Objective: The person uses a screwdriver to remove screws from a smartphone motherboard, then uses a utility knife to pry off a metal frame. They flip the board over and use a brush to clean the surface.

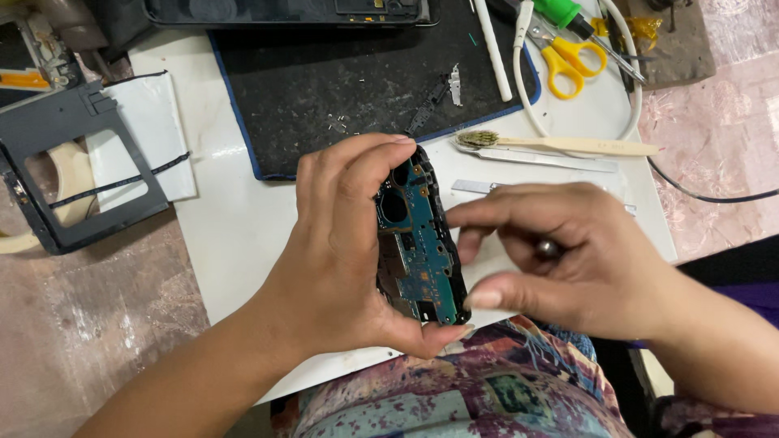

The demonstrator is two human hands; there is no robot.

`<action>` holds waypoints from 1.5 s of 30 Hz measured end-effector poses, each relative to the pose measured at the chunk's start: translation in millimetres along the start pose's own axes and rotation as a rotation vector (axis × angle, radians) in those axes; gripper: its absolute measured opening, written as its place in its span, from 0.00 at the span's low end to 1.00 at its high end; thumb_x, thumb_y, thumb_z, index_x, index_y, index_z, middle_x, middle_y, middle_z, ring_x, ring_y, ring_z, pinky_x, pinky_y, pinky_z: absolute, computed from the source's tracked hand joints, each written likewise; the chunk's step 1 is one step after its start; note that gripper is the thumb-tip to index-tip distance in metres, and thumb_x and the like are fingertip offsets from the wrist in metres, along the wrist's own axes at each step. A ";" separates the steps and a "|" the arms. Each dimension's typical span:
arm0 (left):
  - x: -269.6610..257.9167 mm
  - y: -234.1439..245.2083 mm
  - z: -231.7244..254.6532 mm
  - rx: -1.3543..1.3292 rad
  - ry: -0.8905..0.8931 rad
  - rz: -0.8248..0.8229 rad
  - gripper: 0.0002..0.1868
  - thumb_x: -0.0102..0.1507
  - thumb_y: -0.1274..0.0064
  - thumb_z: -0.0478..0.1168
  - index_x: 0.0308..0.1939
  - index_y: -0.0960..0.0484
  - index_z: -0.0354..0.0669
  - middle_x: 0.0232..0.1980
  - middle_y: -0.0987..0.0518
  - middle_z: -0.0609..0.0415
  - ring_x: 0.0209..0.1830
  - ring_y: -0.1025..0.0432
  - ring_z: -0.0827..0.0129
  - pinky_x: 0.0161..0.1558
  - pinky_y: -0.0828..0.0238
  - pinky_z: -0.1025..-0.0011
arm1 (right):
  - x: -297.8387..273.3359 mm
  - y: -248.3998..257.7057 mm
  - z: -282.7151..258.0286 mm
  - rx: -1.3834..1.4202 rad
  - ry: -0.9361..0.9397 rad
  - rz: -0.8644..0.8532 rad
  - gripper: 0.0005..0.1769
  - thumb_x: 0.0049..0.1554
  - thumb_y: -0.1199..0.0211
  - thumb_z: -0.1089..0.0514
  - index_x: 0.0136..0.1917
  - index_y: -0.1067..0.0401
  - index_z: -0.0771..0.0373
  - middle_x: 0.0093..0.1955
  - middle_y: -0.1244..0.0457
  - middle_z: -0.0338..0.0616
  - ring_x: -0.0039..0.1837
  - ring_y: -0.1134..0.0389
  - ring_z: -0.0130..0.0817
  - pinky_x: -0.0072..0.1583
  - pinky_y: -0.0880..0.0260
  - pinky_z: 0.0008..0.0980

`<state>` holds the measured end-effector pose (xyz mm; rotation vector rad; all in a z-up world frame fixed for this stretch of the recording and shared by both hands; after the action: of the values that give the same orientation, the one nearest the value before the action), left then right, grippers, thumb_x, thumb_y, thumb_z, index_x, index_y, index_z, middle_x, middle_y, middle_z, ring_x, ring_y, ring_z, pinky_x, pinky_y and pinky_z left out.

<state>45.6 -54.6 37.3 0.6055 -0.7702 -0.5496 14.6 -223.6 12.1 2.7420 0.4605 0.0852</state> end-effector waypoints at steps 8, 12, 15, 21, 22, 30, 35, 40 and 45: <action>-5.8 -7.1 -4.9 -0.045 0.025 -0.023 0.72 0.40 0.21 0.68 0.74 0.46 0.36 0.70 0.38 0.40 0.71 0.42 0.48 0.73 0.44 0.49 | -12.6 -18.9 35.8 0.234 -0.283 -0.079 0.30 0.49 0.24 0.57 0.65 0.21 0.65 0.26 0.51 0.27 0.30 0.52 0.17 0.31 0.51 0.23; -8.8 -9.1 -5.2 -0.089 0.027 -0.029 0.72 0.41 0.21 0.69 0.75 0.46 0.37 0.71 0.39 0.41 0.72 0.42 0.48 0.74 0.42 0.50 | -18.9 -26.3 40.5 0.495 -0.333 -0.097 0.24 0.53 0.28 0.61 0.63 0.22 0.72 0.25 0.44 0.29 0.28 0.45 0.17 0.30 0.46 0.23; -8.5 -9.3 -4.5 -0.092 0.012 -0.024 0.72 0.42 0.21 0.69 0.75 0.47 0.37 0.71 0.40 0.41 0.72 0.43 0.47 0.74 0.42 0.49 | -20.2 -27.3 42.3 0.497 -0.335 -0.093 0.22 0.55 0.29 0.62 0.61 0.22 0.75 0.26 0.41 0.32 0.29 0.43 0.18 0.31 0.44 0.23; -8.5 -11.3 -2.2 -0.086 0.035 -0.044 0.71 0.42 0.22 0.68 0.75 0.46 0.37 0.71 0.40 0.41 0.71 0.42 0.47 0.73 0.41 0.48 | -25.0 -25.9 44.8 0.493 -0.318 -0.094 0.21 0.57 0.30 0.63 0.61 0.22 0.75 0.30 0.36 0.33 0.31 0.40 0.18 0.33 0.41 0.21; -7.9 -11.2 -1.8 -0.077 0.041 -0.050 0.71 0.43 0.22 0.68 0.76 0.46 0.37 0.71 0.40 0.41 0.71 0.42 0.47 0.73 0.41 0.48 | -26.5 -23.8 48.8 0.485 -0.348 -0.057 0.20 0.56 0.31 0.63 0.61 0.21 0.75 0.31 0.35 0.35 0.33 0.39 0.18 0.34 0.39 0.21; -7.1 2.6 2.7 -0.082 -0.040 0.048 0.72 0.44 0.27 0.72 0.74 0.46 0.29 0.70 0.38 0.40 0.72 0.43 0.51 0.73 0.39 0.55 | -32.6 -15.0 71.0 0.446 -0.500 0.063 0.21 0.55 0.35 0.63 0.61 0.23 0.73 0.42 0.25 0.46 0.42 0.29 0.21 0.43 0.29 0.21; -13.2 6.8 -10.0 -0.239 -0.040 0.160 0.72 0.42 0.28 0.71 0.77 0.45 0.34 0.70 0.37 0.46 0.72 0.39 0.56 0.74 0.37 0.61 | -36.3 -14.6 78.8 0.464 -0.484 0.047 0.21 0.56 0.37 0.63 0.62 0.24 0.75 0.46 0.26 0.45 0.45 0.28 0.22 0.47 0.26 0.23; -13.9 22.0 -34.6 -0.533 0.005 0.312 0.69 0.44 0.29 0.68 0.80 0.48 0.45 0.76 0.38 0.58 0.76 0.37 0.71 0.77 0.40 0.71 | -42.5 -3.9 86.3 0.424 -0.445 0.085 0.22 0.58 0.38 0.64 0.63 0.25 0.75 0.49 0.26 0.49 0.48 0.29 0.25 0.50 0.28 0.25; -8.1 30.3 -47.6 -0.788 0.317 0.326 0.75 0.47 0.38 0.81 0.77 0.56 0.34 0.76 0.40 0.46 0.78 0.35 0.62 0.73 0.33 0.65 | -46.9 3.7 83.4 0.403 -0.361 0.088 0.21 0.59 0.39 0.64 0.63 0.26 0.77 0.53 0.27 0.51 0.54 0.28 0.28 0.56 0.28 0.27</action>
<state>84.3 -14.1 26.9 -0.1655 -0.2916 -0.3964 -18.9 -270.3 -64.4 3.0707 0.2774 -0.5268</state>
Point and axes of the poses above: each hand's wrist, its own x-axis towards the middle knuckle, its own y-axis out of the back of the hand, z = x × y, the point moved 8 cm from there along x, towards the middle knuckle
